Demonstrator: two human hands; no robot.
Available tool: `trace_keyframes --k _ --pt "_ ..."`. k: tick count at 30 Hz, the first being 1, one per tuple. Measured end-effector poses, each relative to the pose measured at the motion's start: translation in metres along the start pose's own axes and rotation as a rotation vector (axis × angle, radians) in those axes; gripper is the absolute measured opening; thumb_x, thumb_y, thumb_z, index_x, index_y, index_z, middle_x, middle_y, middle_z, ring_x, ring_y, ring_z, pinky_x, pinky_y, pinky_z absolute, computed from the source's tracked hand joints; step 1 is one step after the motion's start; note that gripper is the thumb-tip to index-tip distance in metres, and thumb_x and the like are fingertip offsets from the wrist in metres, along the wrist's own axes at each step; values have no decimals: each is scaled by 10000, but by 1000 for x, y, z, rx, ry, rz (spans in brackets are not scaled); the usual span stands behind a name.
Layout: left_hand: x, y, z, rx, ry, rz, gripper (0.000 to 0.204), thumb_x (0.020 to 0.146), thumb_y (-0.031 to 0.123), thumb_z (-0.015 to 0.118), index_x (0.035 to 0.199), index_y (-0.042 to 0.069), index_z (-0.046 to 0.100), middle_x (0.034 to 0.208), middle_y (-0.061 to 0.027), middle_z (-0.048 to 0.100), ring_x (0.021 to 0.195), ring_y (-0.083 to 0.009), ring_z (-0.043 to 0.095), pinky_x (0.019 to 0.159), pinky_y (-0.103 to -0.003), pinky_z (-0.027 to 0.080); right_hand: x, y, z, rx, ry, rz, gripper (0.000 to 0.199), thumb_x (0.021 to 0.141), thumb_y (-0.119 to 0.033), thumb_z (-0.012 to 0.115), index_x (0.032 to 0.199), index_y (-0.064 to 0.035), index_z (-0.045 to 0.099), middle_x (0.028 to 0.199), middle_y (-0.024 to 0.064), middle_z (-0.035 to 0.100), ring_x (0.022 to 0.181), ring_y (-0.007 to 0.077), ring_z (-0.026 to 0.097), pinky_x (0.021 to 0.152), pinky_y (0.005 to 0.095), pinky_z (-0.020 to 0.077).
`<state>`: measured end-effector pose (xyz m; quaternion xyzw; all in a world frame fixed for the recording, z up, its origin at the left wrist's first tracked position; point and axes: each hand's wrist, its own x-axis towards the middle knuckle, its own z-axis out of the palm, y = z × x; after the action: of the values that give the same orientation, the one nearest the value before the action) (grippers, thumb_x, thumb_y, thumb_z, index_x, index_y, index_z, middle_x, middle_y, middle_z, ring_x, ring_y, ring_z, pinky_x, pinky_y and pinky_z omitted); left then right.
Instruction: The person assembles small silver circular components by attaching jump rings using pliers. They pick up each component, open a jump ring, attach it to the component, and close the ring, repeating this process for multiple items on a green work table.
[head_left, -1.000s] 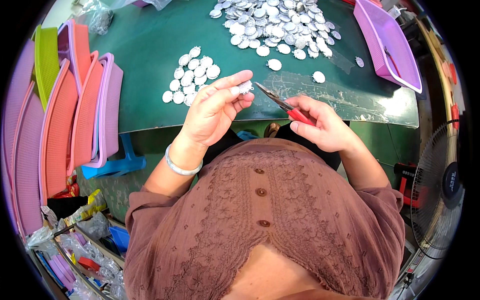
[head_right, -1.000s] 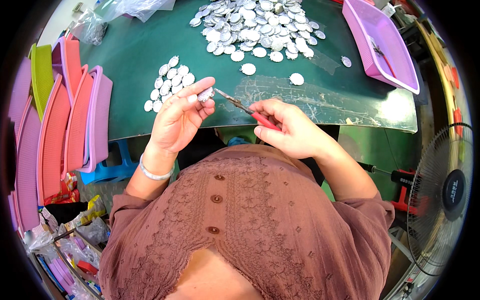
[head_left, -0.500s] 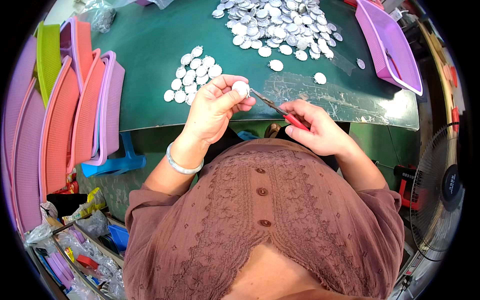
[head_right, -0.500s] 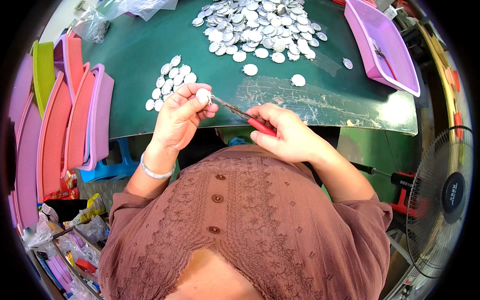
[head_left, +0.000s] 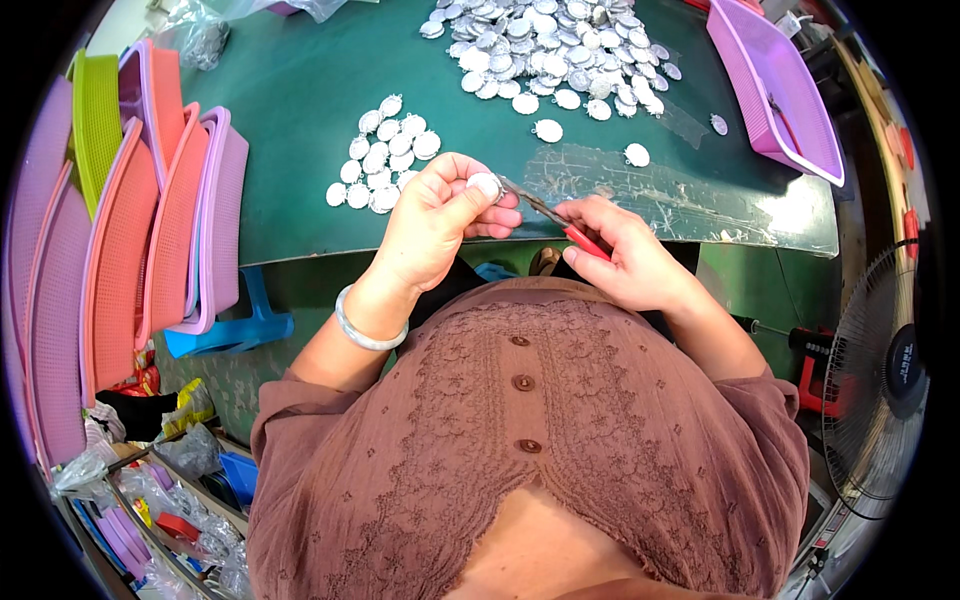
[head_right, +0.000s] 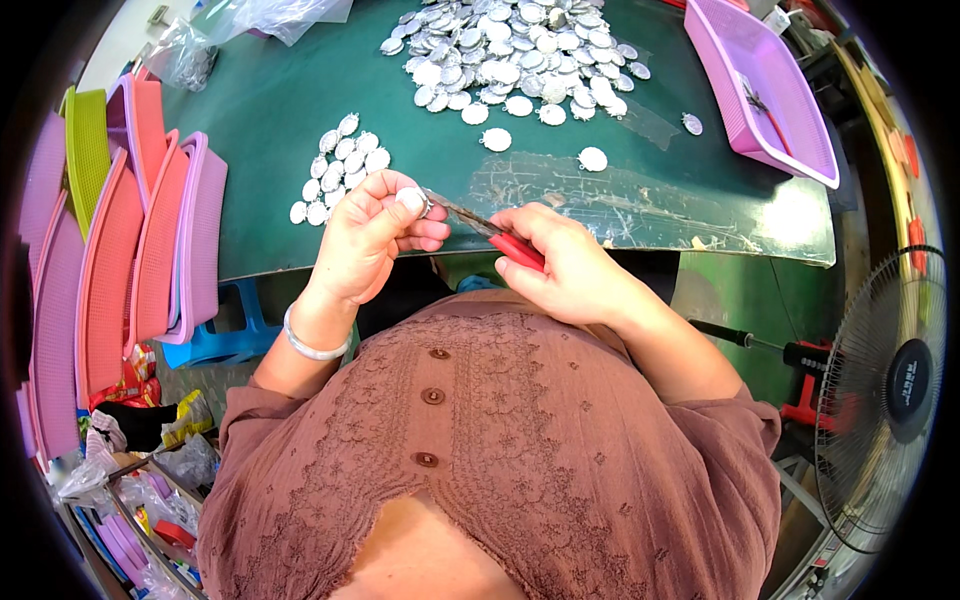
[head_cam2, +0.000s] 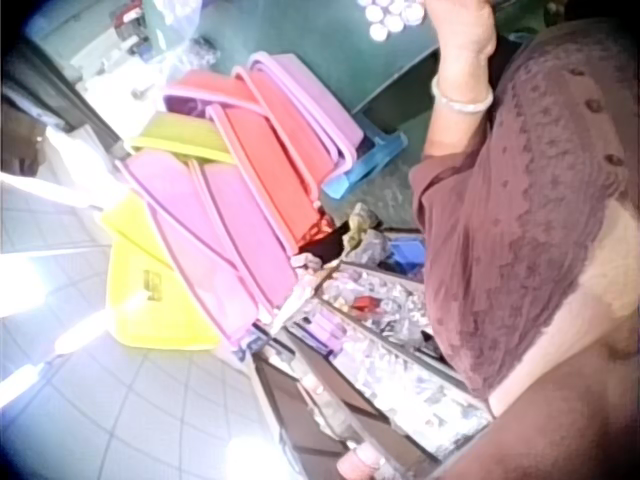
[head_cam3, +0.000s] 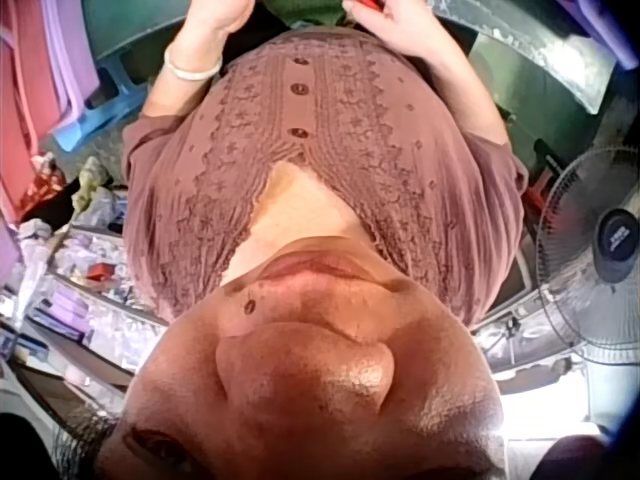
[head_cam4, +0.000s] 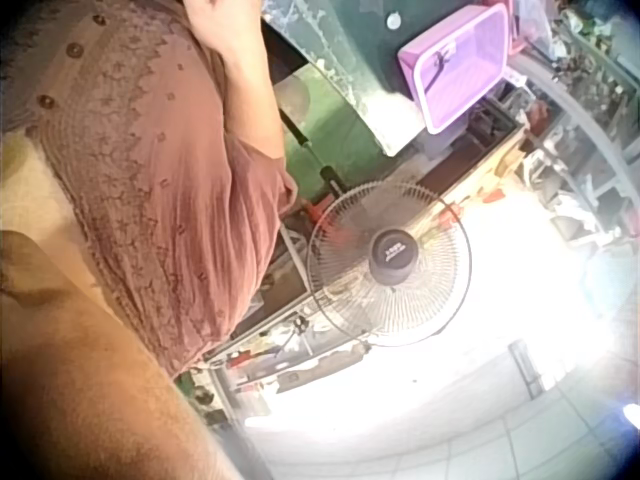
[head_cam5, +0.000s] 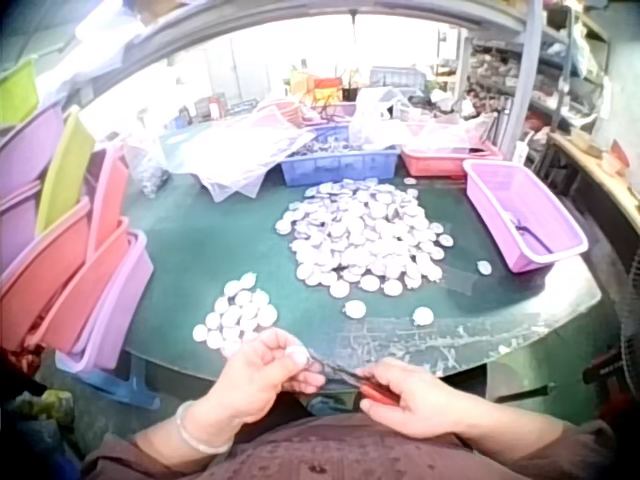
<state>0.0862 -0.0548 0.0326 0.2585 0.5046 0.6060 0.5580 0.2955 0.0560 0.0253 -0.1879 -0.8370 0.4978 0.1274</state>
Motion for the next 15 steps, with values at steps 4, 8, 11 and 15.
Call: trace_keyframes --k 4,8,11,15 --pt "1 -4 0 19 2 1 142 950 170 576 1026 51 551 943 -103 669 779 -168 674 715 -298 558 0 1 1 -10 1 7 340 826 -143 634 1120 12 562 955 161 574 848 271 598 758 344 489" --pt "0 -3 1 105 -17 -50 172 962 195 561 1033 39 576 895 -94 677 746 -153 672 686 -281 555 -1 -3 1 7 -8 66 343 827 -143 635 1118 20 556 923 170 582 833 283 603 748 354 489" --pt "1 -8 -5 179 -64 -78 186 968 211 552 1009 34 595 845 -86 678 705 -137 663 641 -259 545 2 -10 0 4 -64 155 345 827 -142 636 1116 25 549 895 183 594 817 304 608 742 368 489" --pt "1 -13 -9 190 -79 -77 197 975 223 540 970 37 605 787 -67 663 632 -113 627 587 -232 522 6 -17 -4 -29 -143 191 323 826 -130 633 1093 29 543 880 202 604 815 346 609 742 391 487"
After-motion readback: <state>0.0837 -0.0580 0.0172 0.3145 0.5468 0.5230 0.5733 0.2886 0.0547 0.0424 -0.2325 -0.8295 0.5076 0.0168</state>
